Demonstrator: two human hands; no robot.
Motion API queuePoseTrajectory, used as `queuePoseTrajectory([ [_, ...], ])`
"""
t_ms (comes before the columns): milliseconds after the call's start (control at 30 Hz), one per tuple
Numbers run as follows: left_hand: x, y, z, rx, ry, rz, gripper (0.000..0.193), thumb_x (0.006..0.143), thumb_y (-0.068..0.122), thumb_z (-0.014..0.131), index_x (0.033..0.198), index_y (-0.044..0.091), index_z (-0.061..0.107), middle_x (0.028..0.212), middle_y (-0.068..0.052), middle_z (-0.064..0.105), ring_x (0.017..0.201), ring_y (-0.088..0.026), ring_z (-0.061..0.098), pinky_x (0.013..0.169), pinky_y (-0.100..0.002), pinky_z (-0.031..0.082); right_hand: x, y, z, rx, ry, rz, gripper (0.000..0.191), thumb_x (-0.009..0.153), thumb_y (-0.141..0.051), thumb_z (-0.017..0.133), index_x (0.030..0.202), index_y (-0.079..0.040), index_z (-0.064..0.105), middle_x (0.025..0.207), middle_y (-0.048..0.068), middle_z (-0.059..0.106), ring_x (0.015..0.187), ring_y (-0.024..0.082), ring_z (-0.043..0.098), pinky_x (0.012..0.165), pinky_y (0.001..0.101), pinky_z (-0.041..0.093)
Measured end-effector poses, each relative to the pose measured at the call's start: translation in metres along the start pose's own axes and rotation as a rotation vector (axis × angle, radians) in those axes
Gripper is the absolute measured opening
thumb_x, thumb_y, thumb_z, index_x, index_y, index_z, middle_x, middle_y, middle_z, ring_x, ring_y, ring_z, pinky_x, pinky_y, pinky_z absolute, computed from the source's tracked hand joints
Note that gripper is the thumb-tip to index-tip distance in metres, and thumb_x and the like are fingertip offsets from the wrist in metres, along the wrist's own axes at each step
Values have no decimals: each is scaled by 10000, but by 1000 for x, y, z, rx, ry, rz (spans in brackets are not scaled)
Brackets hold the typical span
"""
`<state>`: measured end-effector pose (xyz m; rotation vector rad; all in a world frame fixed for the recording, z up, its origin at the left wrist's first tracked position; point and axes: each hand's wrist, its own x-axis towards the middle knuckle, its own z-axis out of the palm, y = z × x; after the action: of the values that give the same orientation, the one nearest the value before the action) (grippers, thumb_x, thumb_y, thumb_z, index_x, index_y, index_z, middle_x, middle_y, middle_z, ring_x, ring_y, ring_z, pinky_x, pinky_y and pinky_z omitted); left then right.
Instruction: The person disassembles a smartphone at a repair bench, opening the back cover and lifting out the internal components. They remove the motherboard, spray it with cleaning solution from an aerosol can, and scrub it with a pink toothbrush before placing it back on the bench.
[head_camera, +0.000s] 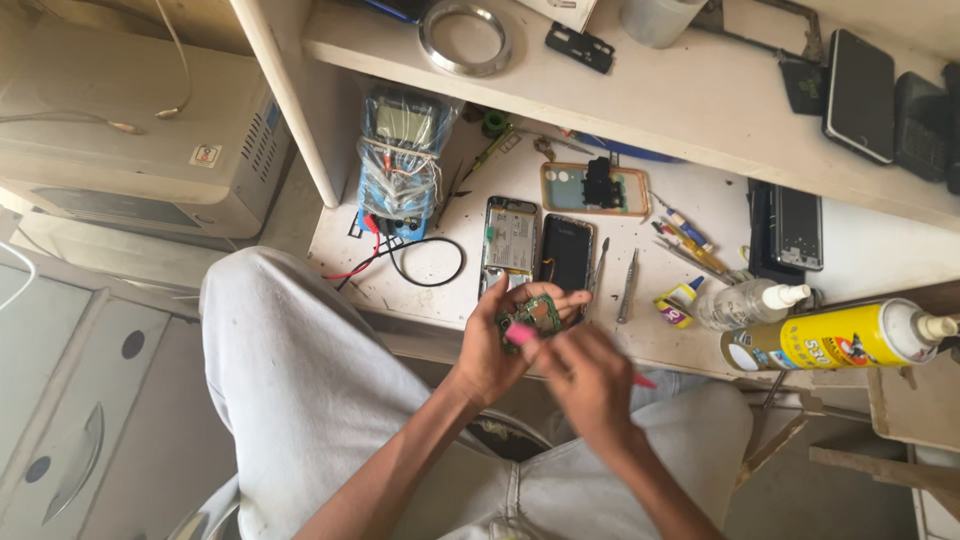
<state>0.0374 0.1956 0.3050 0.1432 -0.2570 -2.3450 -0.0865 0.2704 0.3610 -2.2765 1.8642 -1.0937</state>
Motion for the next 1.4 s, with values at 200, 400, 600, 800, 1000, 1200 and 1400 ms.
queuePoseTrajectory([
  [200, -5, -3, 0, 5, 21, 16, 636, 1117, 518, 256, 1167, -4, 615, 1345, -273, 649, 1237, -308, 631, 1136, -433, 457, -2, 0, 0, -16, 18, 7, 215, 896, -171, 767, 776, -57, 630, 720, 75, 609, 673, 260, 611, 575, 418, 474],
  [400, -6, -1, -1, 8, 42, 15, 659, 1097, 515, 234, 1171, -12, 621, 1336, -269, 653, 1203, -325, 645, 1082, -445, 486, -5, -1, 0, 6, 8, 107, 216, 915, -151, 767, 778, -49, 635, 698, 80, 568, 632, 255, 577, 561, 421, 444],
  [600, -5, -2, 2, 38, 66, -3, 649, 1099, 513, 241, 1178, -4, 626, 1334, -267, 653, 1205, -327, 641, 1092, -440, 485, -4, -2, -1, 40, 18, 60, 273, 911, -175, 774, 749, -46, 596, 688, 68, 568, 624, 237, 582, 548, 401, 449],
  [800, -5, -2, 2, 34, 46, -15, 644, 1079, 524, 257, 1180, 9, 629, 1334, -248, 663, 1225, -307, 639, 1099, -408, 490, -4, -3, 0, 25, 29, 53, 230, 898, -181, 775, 774, -55, 628, 701, 74, 578, 628, 239, 585, 540, 402, 454],
  [1000, -5, -2, -1, 44, 48, -25, 648, 1092, 542, 267, 1202, 11, 622, 1344, -240, 664, 1236, -310, 630, 1075, -404, 490, 0, 4, -1, -21, 34, 169, 280, 919, -169, 776, 742, -39, 602, 657, 80, 566, 592, 244, 570, 534, 416, 434],
  [1200, -6, -2, 1, 58, 82, -25, 639, 1099, 535, 283, 1203, 9, 631, 1329, -234, 665, 1229, -310, 628, 1084, -409, 495, -1, 4, 0, -13, 62, 157, 323, 935, -153, 765, 712, -37, 563, 646, 82, 544, 603, 249, 557, 557, 425, 426],
  [1400, -5, -2, 2, 50, 79, -23, 648, 1082, 537, 292, 1192, 11, 653, 1309, -221, 676, 1190, -276, 660, 1065, -392, 500, 1, 6, -6, 10, 60, 111, 250, 905, -159, 756, 754, -32, 603, 647, 87, 552, 580, 246, 555, 526, 414, 419],
])
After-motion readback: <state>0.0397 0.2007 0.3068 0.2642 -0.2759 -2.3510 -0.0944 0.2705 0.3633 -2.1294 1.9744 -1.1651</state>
